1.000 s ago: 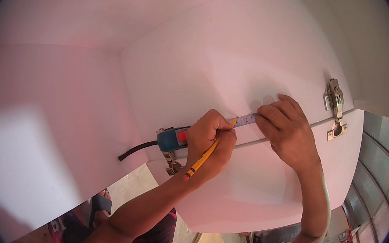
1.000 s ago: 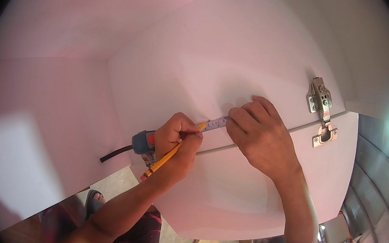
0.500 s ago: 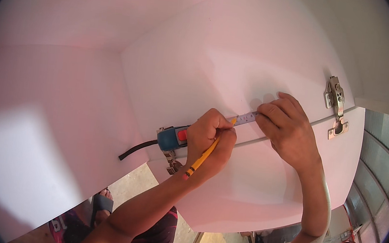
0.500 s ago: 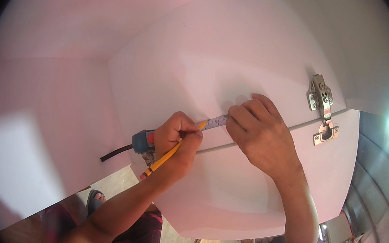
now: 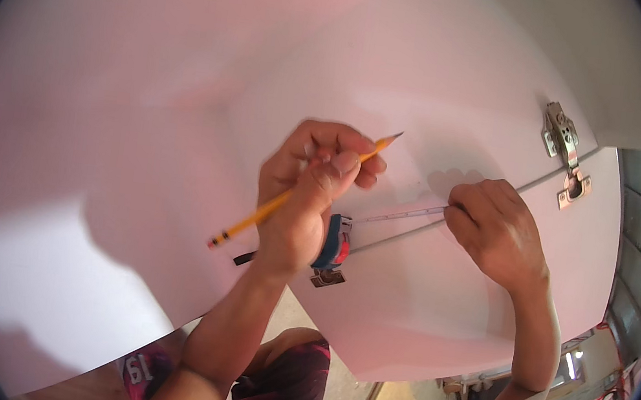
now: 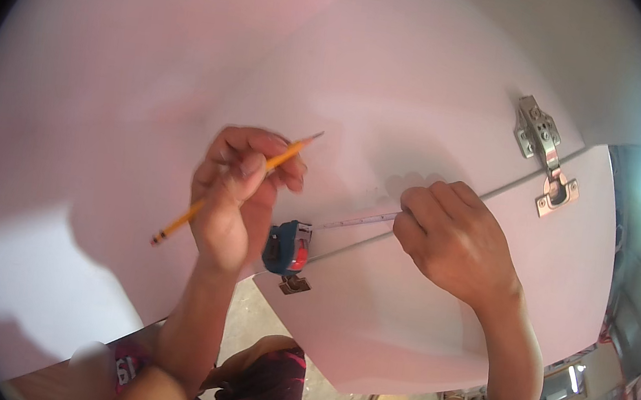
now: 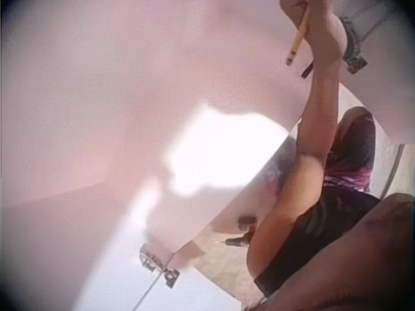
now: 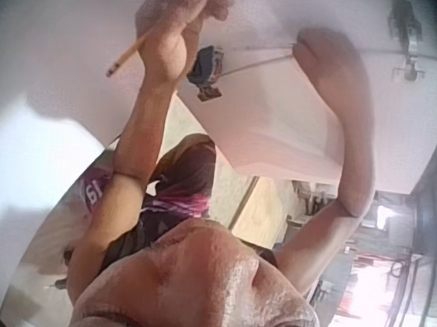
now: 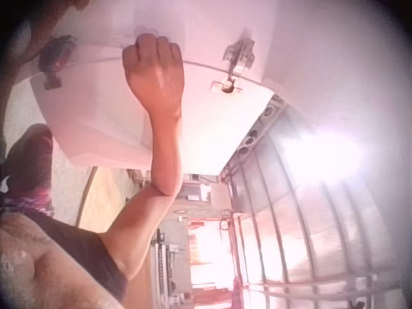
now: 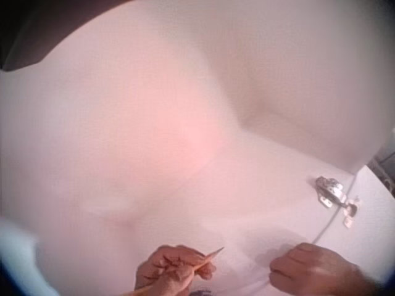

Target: The person measures and marks a white cabinet door with a tape measure and pencil, then hammers nails into the marked spots and uses a cordless drill to drive screws into the door.

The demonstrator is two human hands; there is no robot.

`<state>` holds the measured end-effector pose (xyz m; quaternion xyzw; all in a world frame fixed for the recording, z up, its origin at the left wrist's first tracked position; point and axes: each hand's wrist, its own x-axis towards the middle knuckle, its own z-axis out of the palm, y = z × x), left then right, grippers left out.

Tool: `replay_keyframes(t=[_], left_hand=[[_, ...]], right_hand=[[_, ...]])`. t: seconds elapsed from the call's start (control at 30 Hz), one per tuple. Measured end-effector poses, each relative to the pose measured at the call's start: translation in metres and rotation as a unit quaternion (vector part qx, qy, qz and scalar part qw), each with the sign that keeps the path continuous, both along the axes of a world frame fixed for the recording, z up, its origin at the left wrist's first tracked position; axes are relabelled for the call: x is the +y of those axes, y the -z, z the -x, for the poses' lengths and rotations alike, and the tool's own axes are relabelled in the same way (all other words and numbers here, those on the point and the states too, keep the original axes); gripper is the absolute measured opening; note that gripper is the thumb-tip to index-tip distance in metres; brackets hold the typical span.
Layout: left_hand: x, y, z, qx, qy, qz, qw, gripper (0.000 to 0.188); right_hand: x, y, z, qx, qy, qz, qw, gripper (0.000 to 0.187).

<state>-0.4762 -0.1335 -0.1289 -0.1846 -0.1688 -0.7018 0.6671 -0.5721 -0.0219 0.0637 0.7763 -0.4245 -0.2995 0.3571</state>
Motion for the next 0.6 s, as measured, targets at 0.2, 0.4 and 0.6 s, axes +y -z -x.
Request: replay_keyframes(t=[0.2,0.4,0.6], left_hand=[[-0.062,-0.028,0.019,-0.18,0.031,0.211,0.96,0.023],[-0.087,-0.084,0.03,-0.306,0.039,0.422,0.852,0.026],[-0.08,-0.053,0.032,-0.321,-0.01,0.523,0.789,0.011]], right_hand=[[0.026,0.001,-0.009,-0.045,-0.057,0.052,0.996,0.017],[0.055,0.0,-0.017,-0.092,-0.04,0.074,0.992,0.019],[0.079,0.01,-0.03,-0.142,-0.013,0.05,0.988,0.02]])
